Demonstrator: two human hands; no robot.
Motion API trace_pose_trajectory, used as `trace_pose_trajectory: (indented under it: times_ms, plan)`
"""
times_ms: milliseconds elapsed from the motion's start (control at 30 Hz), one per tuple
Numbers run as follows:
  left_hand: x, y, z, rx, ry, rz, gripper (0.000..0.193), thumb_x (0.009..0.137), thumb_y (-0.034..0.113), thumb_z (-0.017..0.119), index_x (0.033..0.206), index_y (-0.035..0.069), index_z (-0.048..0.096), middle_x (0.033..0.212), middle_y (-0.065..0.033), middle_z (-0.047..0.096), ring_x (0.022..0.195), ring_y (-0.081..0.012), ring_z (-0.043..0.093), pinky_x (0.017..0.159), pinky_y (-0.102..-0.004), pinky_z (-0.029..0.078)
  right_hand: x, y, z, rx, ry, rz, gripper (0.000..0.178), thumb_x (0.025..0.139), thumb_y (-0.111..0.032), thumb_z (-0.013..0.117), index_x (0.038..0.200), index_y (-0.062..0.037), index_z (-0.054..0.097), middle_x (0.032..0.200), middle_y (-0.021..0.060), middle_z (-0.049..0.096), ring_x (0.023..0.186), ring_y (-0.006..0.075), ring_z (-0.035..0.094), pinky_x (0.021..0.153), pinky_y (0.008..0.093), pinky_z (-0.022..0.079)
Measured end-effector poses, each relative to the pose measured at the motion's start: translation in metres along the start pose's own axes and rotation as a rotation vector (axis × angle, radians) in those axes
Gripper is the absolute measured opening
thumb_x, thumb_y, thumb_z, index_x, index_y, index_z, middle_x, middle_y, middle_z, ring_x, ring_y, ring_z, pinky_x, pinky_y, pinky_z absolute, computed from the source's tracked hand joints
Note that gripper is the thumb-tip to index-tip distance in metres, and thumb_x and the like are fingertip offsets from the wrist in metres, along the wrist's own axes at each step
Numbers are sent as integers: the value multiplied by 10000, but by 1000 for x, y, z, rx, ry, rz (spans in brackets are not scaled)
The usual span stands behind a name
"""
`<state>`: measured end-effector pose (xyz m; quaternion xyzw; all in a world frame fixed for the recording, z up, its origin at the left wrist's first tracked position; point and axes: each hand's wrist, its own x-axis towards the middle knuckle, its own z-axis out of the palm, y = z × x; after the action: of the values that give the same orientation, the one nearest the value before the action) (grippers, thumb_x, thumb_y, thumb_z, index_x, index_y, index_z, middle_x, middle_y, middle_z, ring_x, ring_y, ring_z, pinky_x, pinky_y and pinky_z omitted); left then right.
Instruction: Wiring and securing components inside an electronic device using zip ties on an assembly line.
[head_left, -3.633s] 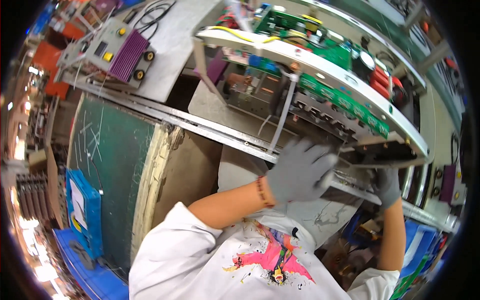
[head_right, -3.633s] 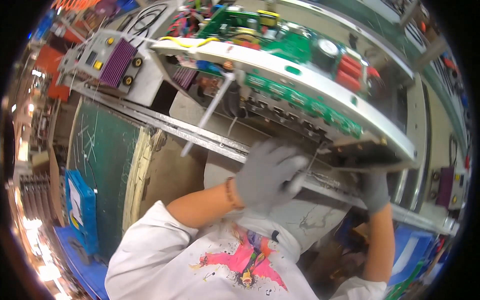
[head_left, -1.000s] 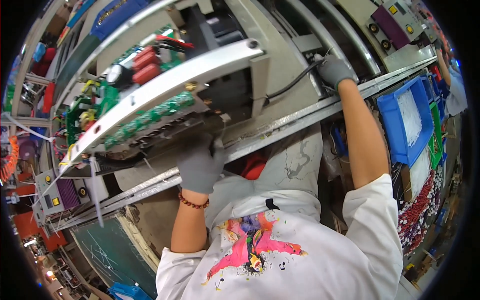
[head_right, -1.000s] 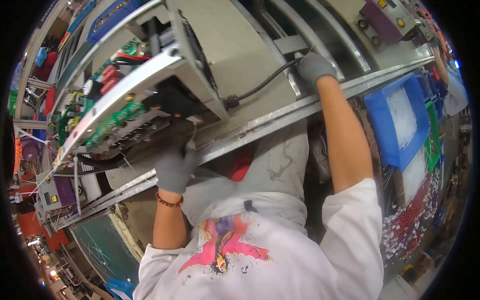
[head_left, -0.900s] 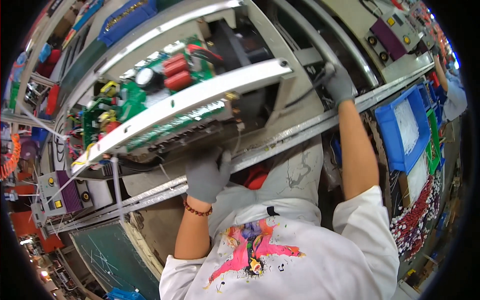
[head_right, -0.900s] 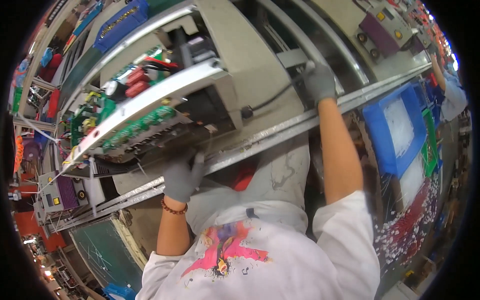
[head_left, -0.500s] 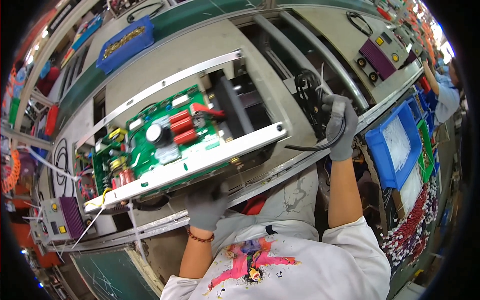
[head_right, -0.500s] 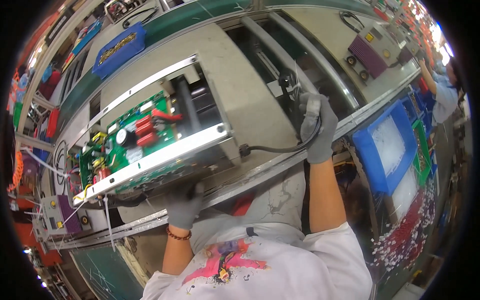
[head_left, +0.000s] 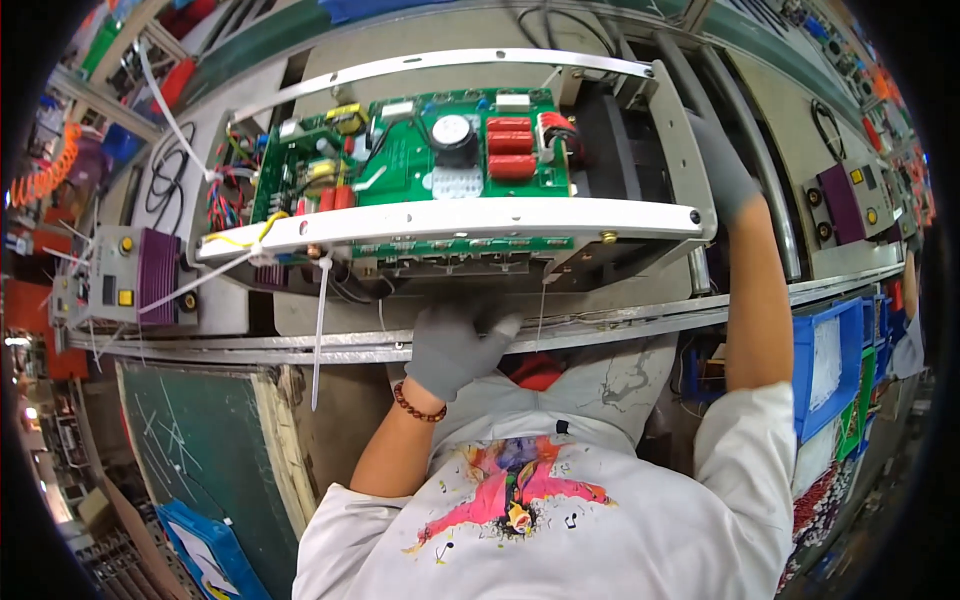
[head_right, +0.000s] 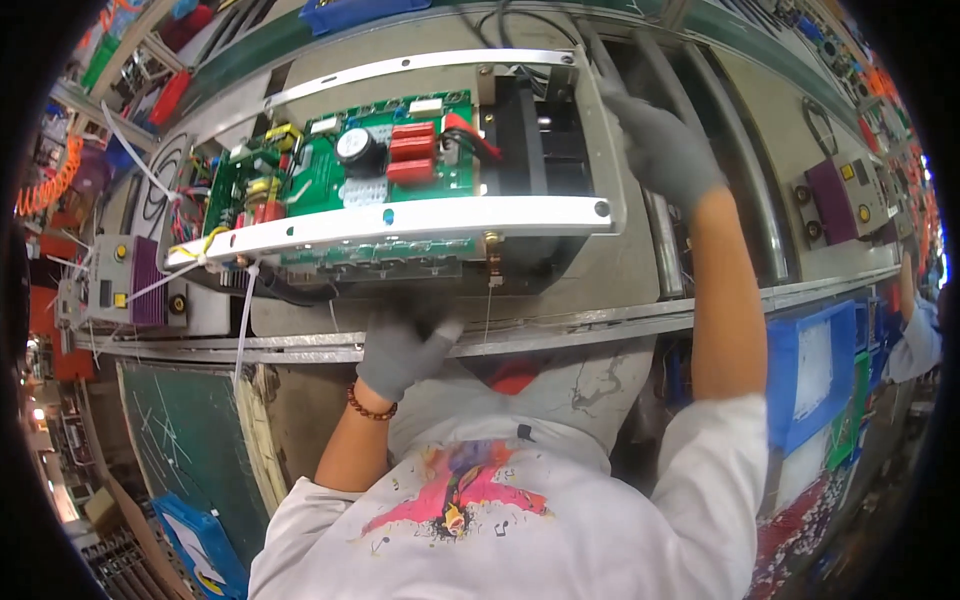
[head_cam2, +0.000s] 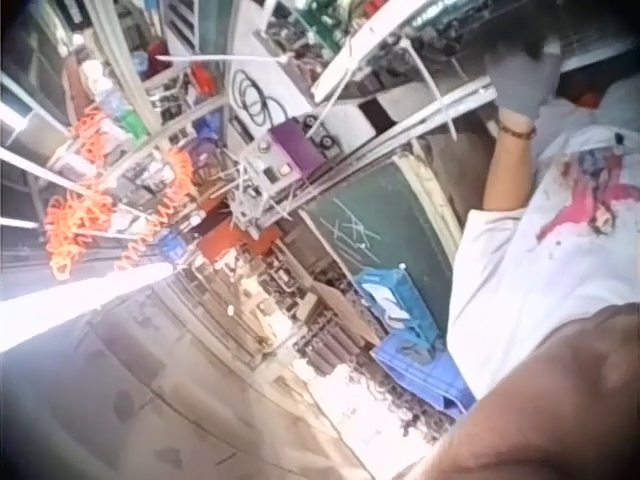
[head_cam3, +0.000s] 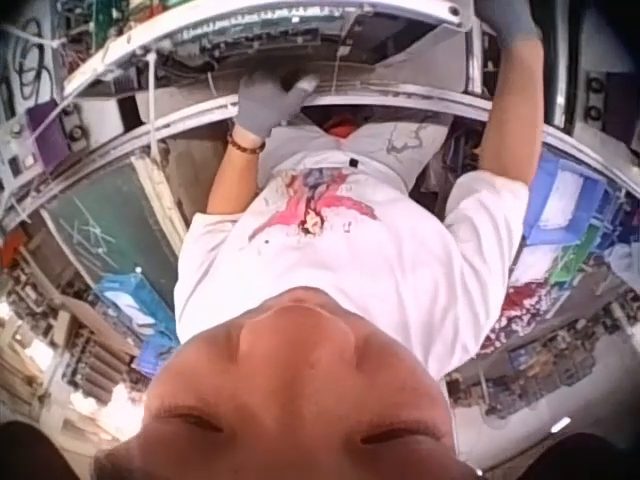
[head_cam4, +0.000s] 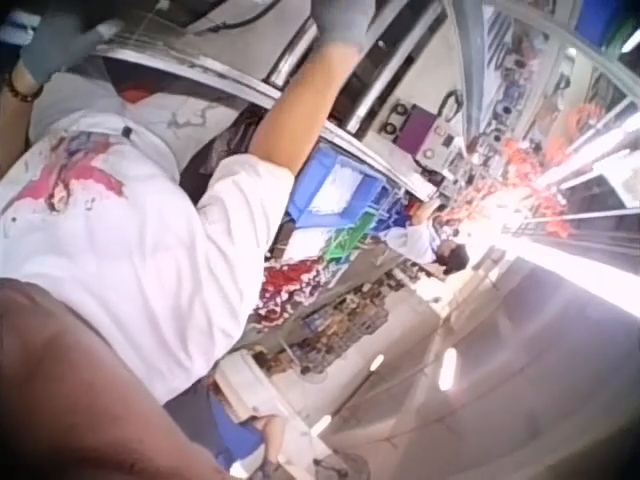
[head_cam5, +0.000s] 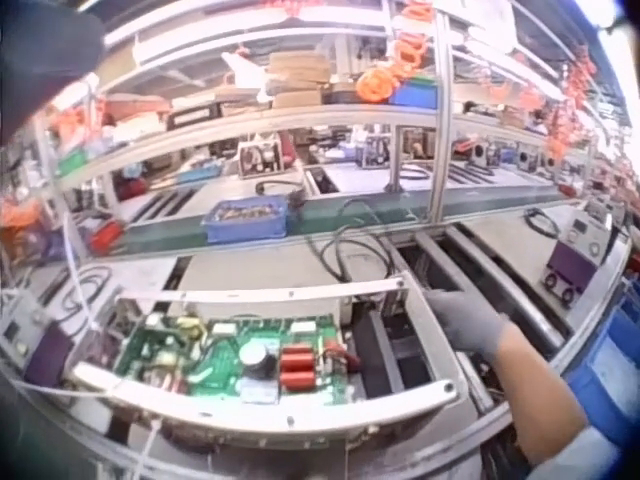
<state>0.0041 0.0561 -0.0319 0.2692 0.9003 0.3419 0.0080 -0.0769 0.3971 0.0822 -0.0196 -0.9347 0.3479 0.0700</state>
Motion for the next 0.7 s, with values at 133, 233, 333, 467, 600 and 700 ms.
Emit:
trace_pose_trajectory:
  times_ms: [133,233,333,467,600,700]
  plan:
    - [-2,22,11,-137,-4,-25,294,939,356,651,998,75,716,860,-164,687,741,-351,679,666,-442,546,-106,3,49,556,280,-124,606,902,-251,694,1390,63,520,1303,184,609,1230,246,582,1070,401,450]
    - [5,32,31,20,-33,-74,290,961,342,615,1015,74,711,849,-169,684,711,-364,669,657,-465,545,-146,-1,115,-47,215,-308,564,863,-338,717,1312,-27,577,1184,222,649,1108,414,611,1019,499,454]
    - [12,29,44,124,221,58,288,963,331,598,886,71,694,721,-148,646,586,-324,628,564,-430,539,-148,-5,147,-62,242,-155,442,850,-301,725,1206,-56,632,1114,181,666,1032,436,608,992,522,437]
    - [16,20,45,135,383,18,245,941,288,616,822,80,669,707,-128,624,588,-309,622,548,-431,528,-135,-7,153,-107,333,-348,361,883,-253,699,1189,-73,639,1109,161,668,1046,400,615,981,517,428]
    - [14,17,44,161,346,103,182,909,236,627,828,80,674,701,-114,617,613,-296,624,564,-435,522,-136,-1,156,-101,262,-350,337,881,-280,712,1140,-74,650,1051,155,668,995,395,627,965,507,442]
    - [17,18,47,115,214,151,180,916,228,609,880,63,671,760,-153,634,668,-343,635,614,-464,523,-137,5,160,-171,268,-399,256,873,-287,724,991,-63,682,942,159,668,900,398,624,870,501,460]
